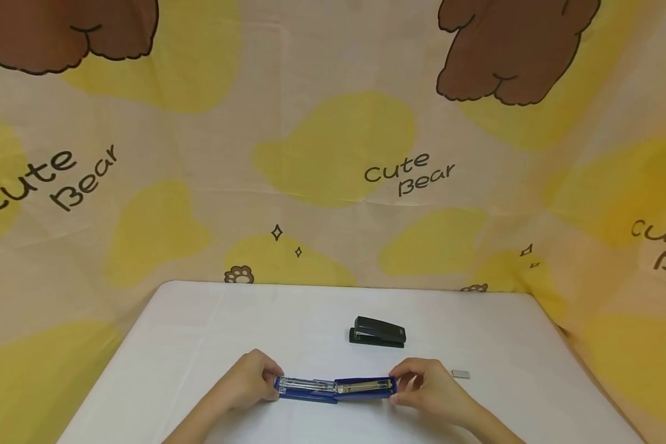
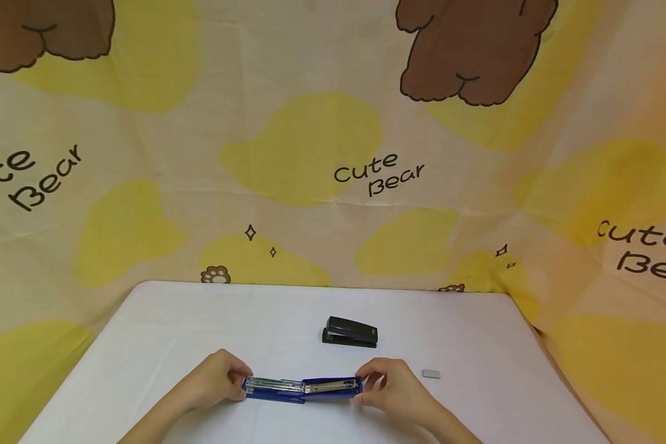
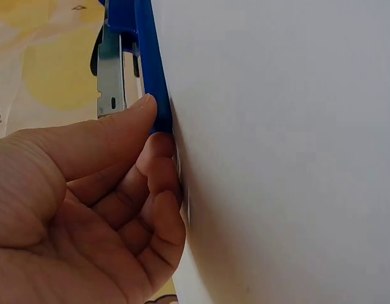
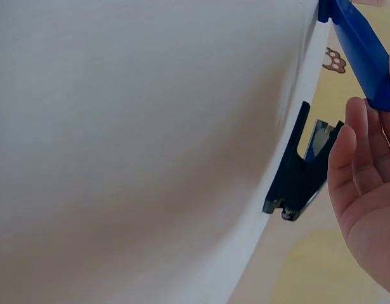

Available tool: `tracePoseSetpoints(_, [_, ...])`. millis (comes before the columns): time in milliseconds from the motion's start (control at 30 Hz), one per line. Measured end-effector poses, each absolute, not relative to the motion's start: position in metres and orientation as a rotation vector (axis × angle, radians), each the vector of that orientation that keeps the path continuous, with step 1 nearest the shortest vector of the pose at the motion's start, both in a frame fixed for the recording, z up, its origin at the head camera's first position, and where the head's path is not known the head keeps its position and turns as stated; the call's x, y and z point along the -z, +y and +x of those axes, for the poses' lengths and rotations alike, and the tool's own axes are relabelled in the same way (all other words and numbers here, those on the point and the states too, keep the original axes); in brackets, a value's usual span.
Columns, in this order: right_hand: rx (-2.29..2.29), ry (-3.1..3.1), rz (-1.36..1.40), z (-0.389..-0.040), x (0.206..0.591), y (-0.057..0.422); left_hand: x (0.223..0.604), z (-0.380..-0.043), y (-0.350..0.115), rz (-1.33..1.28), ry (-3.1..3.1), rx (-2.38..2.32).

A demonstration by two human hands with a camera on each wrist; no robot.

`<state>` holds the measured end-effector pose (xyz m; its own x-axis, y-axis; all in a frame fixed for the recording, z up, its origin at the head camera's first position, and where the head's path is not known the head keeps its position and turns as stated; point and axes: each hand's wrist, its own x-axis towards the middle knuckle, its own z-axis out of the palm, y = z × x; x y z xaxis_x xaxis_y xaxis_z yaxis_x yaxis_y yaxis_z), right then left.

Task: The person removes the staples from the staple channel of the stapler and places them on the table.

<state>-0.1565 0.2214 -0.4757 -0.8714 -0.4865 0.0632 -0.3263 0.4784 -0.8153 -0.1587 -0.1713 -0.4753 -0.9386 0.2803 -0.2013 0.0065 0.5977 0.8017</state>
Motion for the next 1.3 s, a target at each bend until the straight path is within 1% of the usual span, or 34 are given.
tracePoseSetpoints(333, [1.345, 2.579, -0.765, -0.166, 0.475, 0.190, 0.472, -0.164, -0.190, 0.124, 2.623, -1.216])
tracePoseSetpoints(700, [1.349, 2.652, -0.739, -0.178, 0.469, 0.154, 0.473, -0.174, -0.210, 0.010, 2.694, -1.171])
tracePoseSetpoints(1033, [1.428, 2.669, -0.702, -0.186, 0.463, 0.119, 0.475, -0.185, -0.232, 0.038, 2.807, -1.060])
tracePoseSetpoints(1300, [1.457, 2.676, -0.675, -0.196, 0.461, 0.091, 0.472, -0.187, -0.250, 0.015, 2.863, -1.015])
